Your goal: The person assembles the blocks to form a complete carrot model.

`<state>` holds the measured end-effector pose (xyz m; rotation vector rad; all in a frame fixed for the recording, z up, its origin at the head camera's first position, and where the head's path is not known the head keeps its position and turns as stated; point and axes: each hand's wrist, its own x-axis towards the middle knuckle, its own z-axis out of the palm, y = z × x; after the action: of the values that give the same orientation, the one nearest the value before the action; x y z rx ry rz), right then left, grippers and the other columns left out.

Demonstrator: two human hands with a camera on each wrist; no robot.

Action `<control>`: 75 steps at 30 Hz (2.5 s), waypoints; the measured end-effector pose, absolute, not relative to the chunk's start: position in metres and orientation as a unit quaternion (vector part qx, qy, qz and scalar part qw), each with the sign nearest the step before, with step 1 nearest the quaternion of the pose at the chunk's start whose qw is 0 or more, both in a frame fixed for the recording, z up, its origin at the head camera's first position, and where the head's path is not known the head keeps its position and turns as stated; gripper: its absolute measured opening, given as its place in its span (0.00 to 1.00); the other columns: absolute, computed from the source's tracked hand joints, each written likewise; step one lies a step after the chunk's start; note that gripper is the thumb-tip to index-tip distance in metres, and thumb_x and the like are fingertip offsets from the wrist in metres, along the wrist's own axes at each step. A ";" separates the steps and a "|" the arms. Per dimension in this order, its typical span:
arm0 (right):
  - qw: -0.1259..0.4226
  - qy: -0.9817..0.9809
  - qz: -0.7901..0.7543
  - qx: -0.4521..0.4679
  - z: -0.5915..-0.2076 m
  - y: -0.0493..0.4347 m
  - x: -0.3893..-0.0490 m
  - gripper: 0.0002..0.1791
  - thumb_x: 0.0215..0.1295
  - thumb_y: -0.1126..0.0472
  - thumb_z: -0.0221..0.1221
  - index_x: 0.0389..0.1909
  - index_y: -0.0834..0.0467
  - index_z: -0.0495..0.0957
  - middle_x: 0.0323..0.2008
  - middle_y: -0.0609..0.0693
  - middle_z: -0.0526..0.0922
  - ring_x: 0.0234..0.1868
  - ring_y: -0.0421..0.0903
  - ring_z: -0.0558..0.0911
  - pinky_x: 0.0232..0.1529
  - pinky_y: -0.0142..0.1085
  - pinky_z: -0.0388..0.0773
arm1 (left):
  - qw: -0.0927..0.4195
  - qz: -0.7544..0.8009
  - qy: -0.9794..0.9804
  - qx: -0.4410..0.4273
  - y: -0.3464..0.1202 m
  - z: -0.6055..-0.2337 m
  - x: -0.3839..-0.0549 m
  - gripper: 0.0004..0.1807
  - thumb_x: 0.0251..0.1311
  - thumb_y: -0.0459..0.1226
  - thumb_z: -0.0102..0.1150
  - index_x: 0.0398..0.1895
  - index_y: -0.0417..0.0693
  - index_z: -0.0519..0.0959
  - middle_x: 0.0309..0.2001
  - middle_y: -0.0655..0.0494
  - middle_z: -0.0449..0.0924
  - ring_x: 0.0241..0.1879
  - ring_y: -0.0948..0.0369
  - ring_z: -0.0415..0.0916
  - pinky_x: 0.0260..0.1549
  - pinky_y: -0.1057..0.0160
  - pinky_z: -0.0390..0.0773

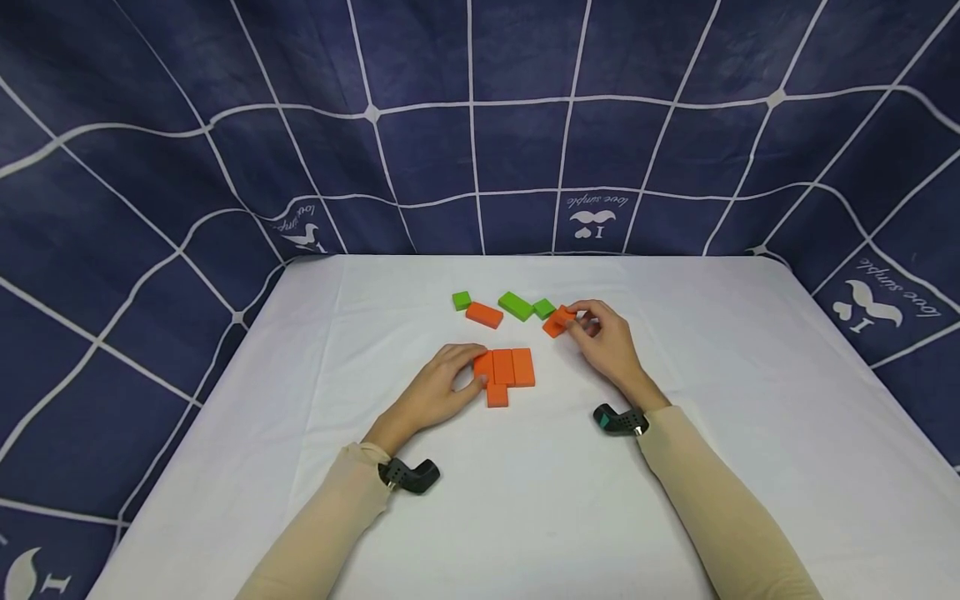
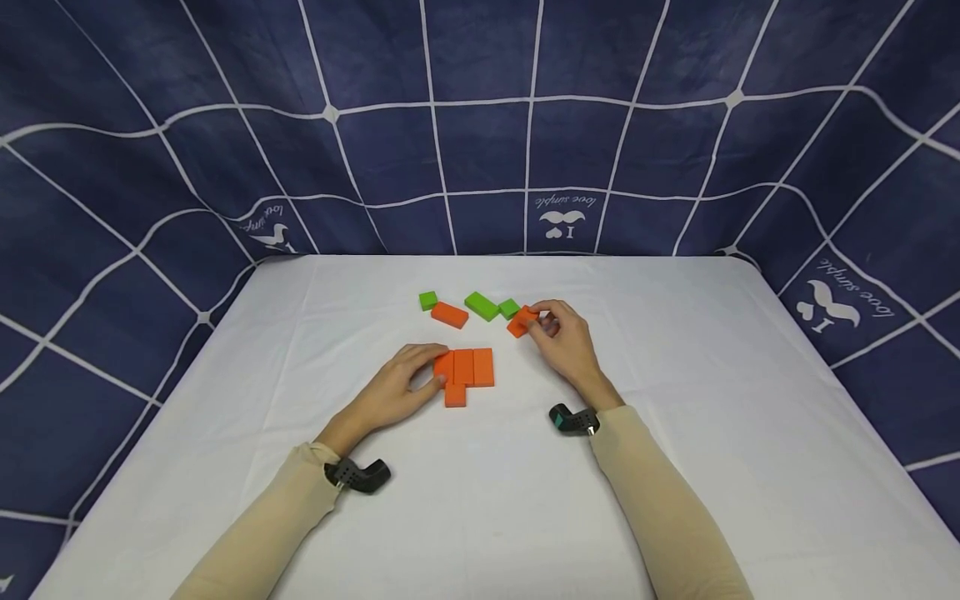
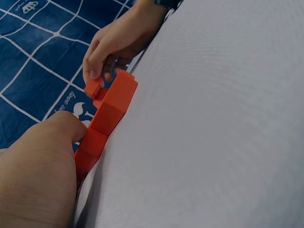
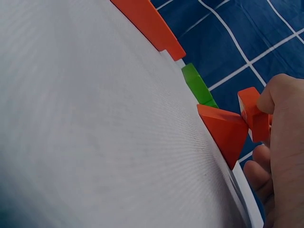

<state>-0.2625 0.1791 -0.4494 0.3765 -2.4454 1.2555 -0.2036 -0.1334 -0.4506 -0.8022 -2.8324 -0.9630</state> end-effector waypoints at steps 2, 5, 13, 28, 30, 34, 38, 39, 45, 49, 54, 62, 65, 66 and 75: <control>0.184 -0.867 0.444 0.133 -0.449 0.179 -0.262 0.11 0.65 0.66 0.64 0.49 0.57 0.84 0.36 0.55 0.82 0.29 0.47 0.77 0.30 0.26 0.71 | 0.022 -0.311 -0.914 -0.259 -0.133 -0.450 -0.204 0.27 0.73 0.46 0.58 0.71 0.48 0.74 0.70 0.56 0.74 0.72 0.57 0.66 0.74 0.53 0.67; 0.184 -0.866 0.445 0.135 -0.449 0.178 -0.262 0.11 0.65 0.66 0.64 0.48 0.57 0.84 0.37 0.55 0.82 0.30 0.47 0.77 0.31 0.26 0.71 | 0.020 -0.309 -0.915 -0.257 -0.133 -0.449 -0.203 0.27 0.73 0.47 0.58 0.71 0.49 0.73 0.71 0.56 0.73 0.72 0.58 0.66 0.74 0.53 0.67; 0.189 -0.862 0.446 0.147 -0.450 0.178 -0.259 0.11 0.65 0.66 0.65 0.48 0.57 0.85 0.37 0.54 0.83 0.30 0.47 0.77 0.31 0.25 0.71 | 0.019 -0.312 -0.914 -0.257 -0.133 -0.450 -0.203 0.27 0.73 0.47 0.58 0.71 0.49 0.73 0.70 0.56 0.73 0.72 0.58 0.66 0.74 0.53 0.67; 0.203 -0.844 0.452 0.207 -0.452 0.173 -0.253 0.13 0.63 0.70 0.65 0.49 0.59 0.84 0.42 0.54 0.84 0.35 0.46 0.78 0.34 0.25 0.73 | 0.022 -0.309 -0.915 -0.258 -0.133 -0.449 -0.203 0.27 0.72 0.47 0.59 0.71 0.49 0.74 0.70 0.56 0.73 0.72 0.58 0.66 0.74 0.54 0.67; 0.194 -0.846 0.452 0.208 -0.452 0.172 -0.251 0.15 0.63 0.70 0.65 0.50 0.59 0.84 0.43 0.53 0.84 0.36 0.46 0.78 0.35 0.27 0.74 | 0.020 -0.310 -0.916 -0.256 -0.133 -0.449 -0.203 0.27 0.72 0.46 0.59 0.71 0.49 0.73 0.70 0.56 0.73 0.72 0.58 0.66 0.74 0.54 0.66; 0.169 -0.847 0.462 0.202 -0.450 0.171 -0.246 0.19 0.62 0.71 0.63 0.54 0.59 0.82 0.45 0.52 0.83 0.39 0.45 0.78 0.38 0.26 0.76 | 0.013 -0.310 -0.915 -0.256 -0.133 -0.449 -0.203 0.27 0.73 0.47 0.58 0.71 0.49 0.73 0.71 0.56 0.73 0.72 0.58 0.66 0.74 0.54 0.66; 0.146 -0.841 0.475 0.214 -0.448 0.169 -0.243 0.22 0.61 0.71 0.62 0.57 0.59 0.81 0.49 0.53 0.83 0.44 0.45 0.79 0.44 0.22 0.78 | 0.013 -0.309 -0.917 -0.253 -0.133 -0.449 -0.202 0.27 0.73 0.47 0.58 0.71 0.49 0.73 0.70 0.56 0.73 0.72 0.58 0.66 0.74 0.53 0.67; 0.144 -0.840 0.476 0.219 -0.448 0.169 -0.243 0.22 0.61 0.72 0.62 0.58 0.59 0.81 0.49 0.53 0.82 0.45 0.44 0.79 0.45 0.22 0.78 | 0.012 -0.309 -0.917 -0.251 -0.133 -0.449 -0.202 0.27 0.73 0.48 0.58 0.71 0.50 0.73 0.70 0.57 0.73 0.72 0.58 0.66 0.74 0.54 0.67; 0.140 -0.832 0.479 0.241 -0.450 0.170 -0.242 0.21 0.61 0.74 0.63 0.55 0.59 0.83 0.50 0.53 0.83 0.41 0.43 0.80 0.44 0.23 0.80 | 0.012 -0.308 -0.918 -0.249 -0.132 -0.450 -0.202 0.27 0.73 0.48 0.57 0.71 0.50 0.73 0.70 0.56 0.73 0.72 0.58 0.66 0.74 0.54 0.67; 0.137 -0.830 0.477 0.254 -0.453 0.169 -0.241 0.20 0.61 0.73 0.65 0.54 0.56 0.84 0.48 0.51 0.83 0.39 0.42 0.79 0.43 0.28 0.82 | 0.010 -0.308 -0.918 -0.248 -0.132 -0.450 -0.201 0.27 0.73 0.48 0.58 0.71 0.50 0.73 0.71 0.56 0.73 0.72 0.58 0.66 0.74 0.54 0.67; 0.124 -0.831 0.465 0.279 -0.455 0.167 -0.237 0.20 0.62 0.71 0.65 0.54 0.54 0.84 0.47 0.49 0.84 0.39 0.42 0.79 0.43 0.30 0.82 | 0.012 -0.306 -0.918 -0.251 -0.132 -0.451 -0.201 0.28 0.72 0.47 0.58 0.71 0.49 0.73 0.70 0.55 0.73 0.72 0.58 0.66 0.74 0.54 0.67; 0.131 -0.835 0.447 0.294 -0.456 0.166 -0.232 0.17 0.61 0.66 0.67 0.52 0.54 0.85 0.39 0.46 0.81 0.33 0.42 0.76 0.33 0.30 0.76 | 0.012 -0.306 -0.918 -0.254 -0.131 -0.452 -0.202 0.28 0.73 0.47 0.58 0.71 0.48 0.73 0.70 0.55 0.73 0.72 0.57 0.66 0.73 0.53 0.67; 0.128 -0.832 0.446 0.304 -0.457 0.166 -0.230 0.17 0.61 0.67 0.67 0.52 0.53 0.85 0.41 0.46 0.81 0.31 0.41 0.75 0.31 0.30 0.74 | 0.008 -0.306 -0.917 -0.255 -0.131 -0.451 -0.202 0.28 0.73 0.47 0.57 0.72 0.49 0.73 0.71 0.55 0.73 0.72 0.58 0.66 0.74 0.54 0.66; 0.126 -0.831 0.445 0.308 -0.457 0.165 -0.229 0.18 0.61 0.67 0.67 0.52 0.52 0.85 0.40 0.46 0.81 0.30 0.41 0.74 0.31 0.30 0.73 | 0.008 -0.306 -0.918 -0.254 -0.131 -0.451 -0.202 0.28 0.73 0.48 0.57 0.72 0.49 0.73 0.71 0.56 0.73 0.72 0.58 0.66 0.74 0.54 0.66; 0.087 -0.833 0.425 0.343 -0.451 0.159 -0.221 0.18 0.62 0.63 0.68 0.52 0.49 0.85 0.45 0.45 0.81 0.23 0.38 0.70 0.27 0.30 0.68 | 0.014 -0.304 -0.919 -0.252 -0.131 -0.448 -0.203 0.28 0.73 0.48 0.58 0.72 0.49 0.73 0.71 0.55 0.73 0.72 0.57 0.66 0.74 0.53 0.66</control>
<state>-0.2207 0.1586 -0.4509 1.0226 -2.4807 1.2669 -0.2026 -0.1309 -0.4479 -0.7833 -2.8617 -0.9456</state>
